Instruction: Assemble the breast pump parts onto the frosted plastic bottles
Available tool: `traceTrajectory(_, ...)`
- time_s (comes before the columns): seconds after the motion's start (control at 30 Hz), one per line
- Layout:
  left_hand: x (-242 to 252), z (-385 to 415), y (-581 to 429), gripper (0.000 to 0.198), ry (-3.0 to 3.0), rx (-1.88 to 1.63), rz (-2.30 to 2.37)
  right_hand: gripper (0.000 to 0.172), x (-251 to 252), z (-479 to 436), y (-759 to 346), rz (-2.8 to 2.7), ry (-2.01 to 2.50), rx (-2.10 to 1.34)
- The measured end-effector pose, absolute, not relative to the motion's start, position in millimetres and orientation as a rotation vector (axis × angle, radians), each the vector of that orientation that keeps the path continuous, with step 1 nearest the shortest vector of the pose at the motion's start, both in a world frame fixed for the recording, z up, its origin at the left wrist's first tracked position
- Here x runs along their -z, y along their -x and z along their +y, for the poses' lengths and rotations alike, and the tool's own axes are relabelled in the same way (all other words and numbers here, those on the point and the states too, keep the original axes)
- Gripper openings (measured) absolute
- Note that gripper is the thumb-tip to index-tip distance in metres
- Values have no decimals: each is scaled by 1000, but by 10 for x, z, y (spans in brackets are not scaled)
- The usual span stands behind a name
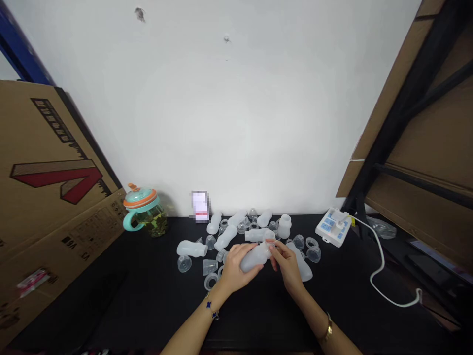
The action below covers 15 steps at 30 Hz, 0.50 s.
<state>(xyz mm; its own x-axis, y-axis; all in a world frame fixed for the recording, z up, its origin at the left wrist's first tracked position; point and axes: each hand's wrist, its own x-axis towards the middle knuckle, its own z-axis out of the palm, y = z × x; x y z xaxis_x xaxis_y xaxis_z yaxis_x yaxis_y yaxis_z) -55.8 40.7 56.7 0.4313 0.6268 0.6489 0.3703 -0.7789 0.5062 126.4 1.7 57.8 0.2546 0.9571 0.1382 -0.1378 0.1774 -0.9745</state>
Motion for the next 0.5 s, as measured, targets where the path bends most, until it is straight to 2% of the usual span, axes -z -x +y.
traceTrajectory(0.5, -585, 404, 540, 46, -2449, -1317, 886, 43, -586, 22, -1274, -972, 1087, -963)
